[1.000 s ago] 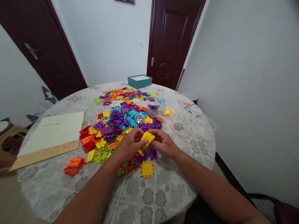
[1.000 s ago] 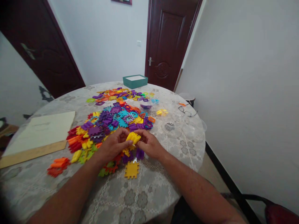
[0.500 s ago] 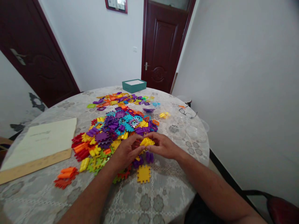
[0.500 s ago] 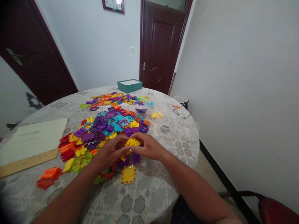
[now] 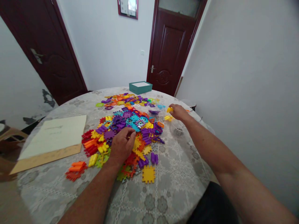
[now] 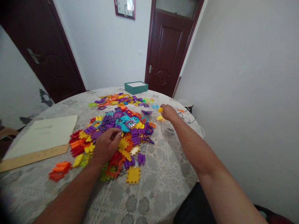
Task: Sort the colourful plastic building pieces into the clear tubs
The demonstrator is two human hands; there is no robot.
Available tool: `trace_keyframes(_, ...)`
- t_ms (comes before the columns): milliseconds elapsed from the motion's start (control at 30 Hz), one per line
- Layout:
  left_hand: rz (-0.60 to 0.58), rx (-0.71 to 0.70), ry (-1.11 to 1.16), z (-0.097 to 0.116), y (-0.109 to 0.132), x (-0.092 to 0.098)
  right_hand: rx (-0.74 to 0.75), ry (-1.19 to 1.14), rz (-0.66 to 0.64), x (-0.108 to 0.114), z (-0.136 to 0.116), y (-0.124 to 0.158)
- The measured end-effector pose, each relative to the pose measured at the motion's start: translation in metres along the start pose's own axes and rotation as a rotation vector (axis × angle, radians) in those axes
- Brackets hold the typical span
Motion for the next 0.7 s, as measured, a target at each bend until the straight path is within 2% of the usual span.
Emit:
trace_keyframes(100,-0.002,-0.024,-0.019,0.000,0.001,-0.002,-0.019,0.025,-0.022,-0.005,-0.001,-0.001)
trace_keyframes(200,0.008,-0.021,-0.021,0.001,0.001,-0.003,0.027,-0.036,0.075,0.001,-0.012,0.020)
trace_keyframes(267,0.015,-0.015,-0.014,0.001,0.002,-0.003,0.146,-0.158,0.103,0.005,-0.027,0.052)
trace_keyframes(300,0.019,-0.013,-0.014,0.001,0.002,-0.002,0.228,-0.241,0.075,0.005,-0.036,0.073)
trace_keyframes(400,0.050,-0.024,-0.025,0.001,0.002,-0.001,0.507,-0.503,-0.109,-0.002,-0.068,0.151)
trace_keyframes(500,0.097,-0.049,-0.028,0.000,0.001,0.001,0.607,-0.605,-0.163,-0.014,-0.092,0.221)
trace_keyframes(600,0.128,-0.041,-0.026,0.002,-0.005,0.008,0.602,-0.561,-0.191,-0.030,-0.105,0.259)
trace_keyframes(700,0.112,-0.060,-0.057,0.013,-0.010,0.022,0.624,-0.483,-0.183,-0.042,-0.111,0.268)
Point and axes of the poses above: each hand's wrist, its own y-axis away from the middle knuckle, its own x-axis out of the back of the hand, z = x × y, the point moved 3 cm from there along -y, towards the middle knuckle, and after that the axes turned 4 degrees about -x, right-handed, at the moved point
